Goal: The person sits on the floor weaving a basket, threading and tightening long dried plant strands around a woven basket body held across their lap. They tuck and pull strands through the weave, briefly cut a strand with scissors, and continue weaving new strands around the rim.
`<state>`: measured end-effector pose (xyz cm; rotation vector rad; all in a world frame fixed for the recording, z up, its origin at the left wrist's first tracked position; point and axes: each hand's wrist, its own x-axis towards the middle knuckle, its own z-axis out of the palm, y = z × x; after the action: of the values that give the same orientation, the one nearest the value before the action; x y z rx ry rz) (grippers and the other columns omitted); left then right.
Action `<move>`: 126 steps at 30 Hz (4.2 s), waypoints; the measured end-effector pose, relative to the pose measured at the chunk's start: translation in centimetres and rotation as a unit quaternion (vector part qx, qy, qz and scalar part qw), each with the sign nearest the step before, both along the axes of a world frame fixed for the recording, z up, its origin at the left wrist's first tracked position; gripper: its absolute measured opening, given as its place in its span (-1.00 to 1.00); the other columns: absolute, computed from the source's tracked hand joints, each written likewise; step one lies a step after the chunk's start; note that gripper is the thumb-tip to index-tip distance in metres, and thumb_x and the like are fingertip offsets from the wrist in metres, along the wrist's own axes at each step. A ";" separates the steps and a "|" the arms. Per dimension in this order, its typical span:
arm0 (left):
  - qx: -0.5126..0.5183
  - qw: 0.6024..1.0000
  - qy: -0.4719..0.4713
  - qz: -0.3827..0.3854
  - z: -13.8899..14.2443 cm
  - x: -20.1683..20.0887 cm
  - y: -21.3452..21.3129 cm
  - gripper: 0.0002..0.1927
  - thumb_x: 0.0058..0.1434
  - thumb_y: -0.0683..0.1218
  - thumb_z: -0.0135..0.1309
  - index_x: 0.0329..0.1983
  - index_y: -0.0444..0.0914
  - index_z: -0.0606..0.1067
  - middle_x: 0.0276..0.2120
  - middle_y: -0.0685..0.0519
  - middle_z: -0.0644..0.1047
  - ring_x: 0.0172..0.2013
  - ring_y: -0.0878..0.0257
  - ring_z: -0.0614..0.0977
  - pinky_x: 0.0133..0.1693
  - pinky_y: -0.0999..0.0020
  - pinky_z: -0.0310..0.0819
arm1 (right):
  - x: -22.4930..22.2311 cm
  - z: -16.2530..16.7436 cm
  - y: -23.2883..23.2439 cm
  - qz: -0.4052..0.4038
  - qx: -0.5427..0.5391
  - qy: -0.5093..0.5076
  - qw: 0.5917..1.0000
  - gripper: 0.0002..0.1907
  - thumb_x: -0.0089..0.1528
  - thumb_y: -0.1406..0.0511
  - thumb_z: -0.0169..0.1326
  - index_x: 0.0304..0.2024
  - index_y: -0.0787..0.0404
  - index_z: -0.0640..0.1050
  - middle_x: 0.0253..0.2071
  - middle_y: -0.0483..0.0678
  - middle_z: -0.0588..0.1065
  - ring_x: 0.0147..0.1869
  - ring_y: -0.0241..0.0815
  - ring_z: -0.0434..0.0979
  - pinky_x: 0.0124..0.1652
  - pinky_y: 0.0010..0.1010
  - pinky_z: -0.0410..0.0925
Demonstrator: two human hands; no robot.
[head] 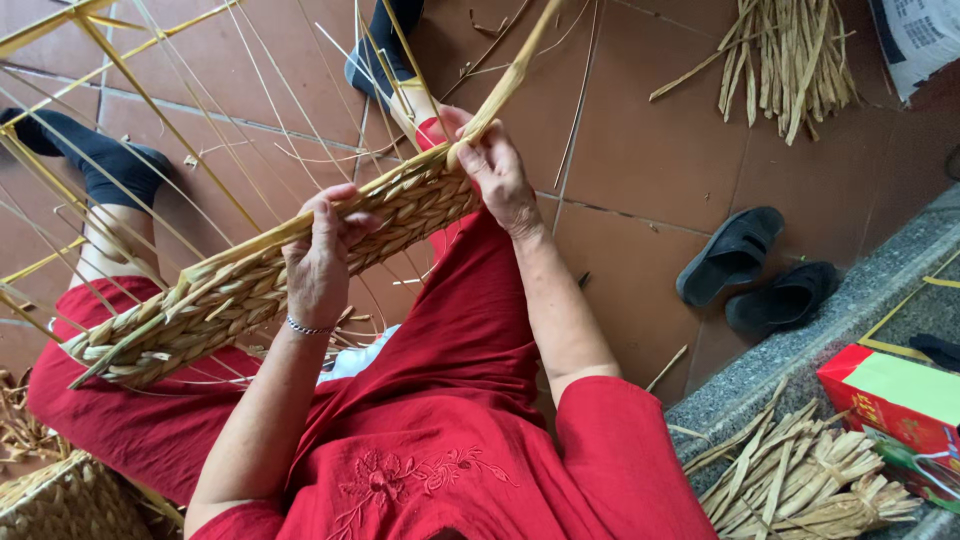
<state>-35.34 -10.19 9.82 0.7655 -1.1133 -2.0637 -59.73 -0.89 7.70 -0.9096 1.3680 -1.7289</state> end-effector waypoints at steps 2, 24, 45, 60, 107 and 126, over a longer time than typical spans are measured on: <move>0.003 1.000 0.002 -0.003 -0.4 0.2 0.0 -0.60 0.61 0.01 -0.28 0.20 -0.37 0.42 -0.10 -0.05 0.55 -0.11 0.23 0.65 0.05 0.23 0.61 | -0.4 -0.6 -0.2 0.019 0.029 -0.055 0.998 -0.70 0.50 0.24 -0.02 0.19 0.27 0.36 0.10 -0.03 0.50 0.25 -0.16 0.54 0.30 -0.29 0.37; 0.078 0.995 0.023 -0.049 -1.5 1.4 3.5 -0.48 0.57 0.12 -0.29 0.40 -0.30 0.29 0.01 -0.16 0.54 -0.10 0.15 0.62 0.08 0.14 0.54 | -1.1 0.3 -1.5 -0.106 0.123 -0.074 0.984 -0.84 0.31 0.35 0.23 -0.13 0.34 0.61 -0.41 -0.17 0.57 -0.47 -0.48 0.43 -0.45 -0.61 0.29; -0.501 0.841 -0.201 -0.041 4.3 -9.6 -2.5 -0.81 0.30 -0.23 0.11 -0.03 -0.34 0.56 -0.16 -0.25 0.59 -0.12 -0.17 0.65 -0.08 0.06 0.56 | 0.3 2.9 -3.6 0.094 0.032 -0.291 0.952 -0.59 0.51 0.16 -0.11 0.26 0.31 0.44 0.13 -0.04 0.54 0.22 -0.26 0.52 0.27 -0.36 0.36; -0.348 0.911 -0.216 0.034 -0.7 -11.3 -1.6 -0.78 0.25 -0.19 0.28 -0.09 -0.26 0.51 -0.38 -0.08 0.60 -0.39 0.21 0.63 -0.30 0.35 0.54 | 1.3 1.9 -3.1 -0.114 0.045 0.037 0.992 -0.77 0.38 0.27 0.18 0.03 0.25 0.58 -0.05 -0.08 0.58 0.06 -0.24 0.52 0.11 -0.39 0.41; -0.257 0.959 -0.080 -0.091 3.0 -2.3 1.4 -0.77 0.54 -0.12 -0.10 -0.18 -0.31 0.51 -0.22 0.06 0.51 -0.25 0.39 0.49 -0.18 0.46 0.42 | -0.6 1.9 -2.3 -0.007 0.073 -0.075 0.994 -0.72 0.36 0.34 0.16 0.08 0.31 0.48 -0.15 -0.04 0.60 -0.08 -0.36 0.59 0.00 -0.50 0.47; -0.256 0.903 -0.335 -0.084 2.4 5.2 0.6 -0.57 0.30 0.17 0.18 0.05 -0.21 0.62 -0.08 -0.05 0.67 -0.10 0.09 0.70 -0.01 0.10 0.60 | 1.3 3.8 -2.0 -0.140 -0.057 0.619 0.771 -0.78 0.25 0.43 0.18 -0.07 0.17 0.49 -0.09 0.02 0.49 -0.10 0.02 0.53 -0.10 -0.25 0.44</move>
<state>-30.18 -9.60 12.20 1.1623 -2.0581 -1.5196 -58.39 -2.87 11.53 -2.2318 2.2825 -1.3413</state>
